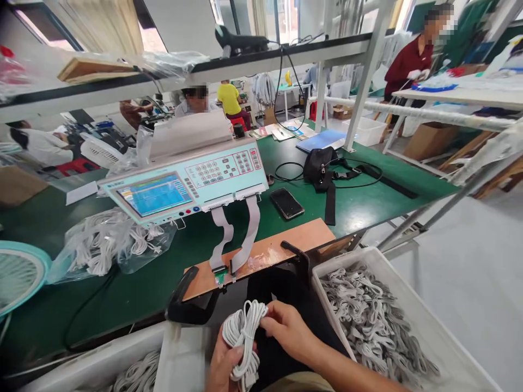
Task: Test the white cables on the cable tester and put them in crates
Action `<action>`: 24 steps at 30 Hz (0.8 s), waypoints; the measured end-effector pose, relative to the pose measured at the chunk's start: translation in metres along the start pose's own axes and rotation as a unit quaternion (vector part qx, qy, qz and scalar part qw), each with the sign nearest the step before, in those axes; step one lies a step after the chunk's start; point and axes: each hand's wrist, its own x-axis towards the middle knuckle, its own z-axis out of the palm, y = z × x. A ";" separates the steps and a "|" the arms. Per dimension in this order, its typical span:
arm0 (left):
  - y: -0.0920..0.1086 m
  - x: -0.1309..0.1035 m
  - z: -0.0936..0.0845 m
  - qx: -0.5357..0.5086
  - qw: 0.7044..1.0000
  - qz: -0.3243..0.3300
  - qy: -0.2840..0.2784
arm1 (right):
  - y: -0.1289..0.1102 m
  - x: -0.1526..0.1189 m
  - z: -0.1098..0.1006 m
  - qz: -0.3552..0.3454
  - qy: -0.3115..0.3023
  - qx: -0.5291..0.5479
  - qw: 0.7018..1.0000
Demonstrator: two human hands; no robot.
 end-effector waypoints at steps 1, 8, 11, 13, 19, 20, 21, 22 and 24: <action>-0.002 -0.001 0.001 0.022 0.999 0.034 0.000 | 0.002 0.004 0.009 0.001 -0.003 0.055 0.998; 0.000 -0.002 -0.022 0.160 0.978 0.131 -0.028 | 0.000 0.012 0.003 -0.044 -0.040 0.130 0.990; 0.029 0.000 -0.033 0.313 0.936 0.161 0.027 | -0.002 0.014 -0.006 -0.041 -0.081 0.049 0.995; 0.055 0.001 -0.032 0.403 0.884 0.234 0.028 | -0.003 0.017 -0.007 -0.041 -0.115 -0.019 0.992; 0.091 0.008 -0.008 0.489 0.812 0.241 -0.207 | -0.007 0.023 0.005 -0.130 -0.150 -0.228 0.953; 0.088 0.010 -0.007 0.487 0.818 0.228 -0.204 | -0.008 0.024 0.008 -0.157 -0.141 -0.270 0.939; 0.083 0.013 -0.007 0.482 0.829 0.216 -0.183 | -0.010 0.025 0.010 -0.187 -0.127 -0.316 0.921; 0.076 0.015 -0.008 0.469 0.847 0.201 -0.149 | -0.010 0.027 0.013 -0.220 -0.109 -0.363 0.899; 0.064 0.021 -0.011 0.397 0.907 0.127 -0.055 | -0.005 0.032 0.016 -0.283 -0.063 -0.440 0.850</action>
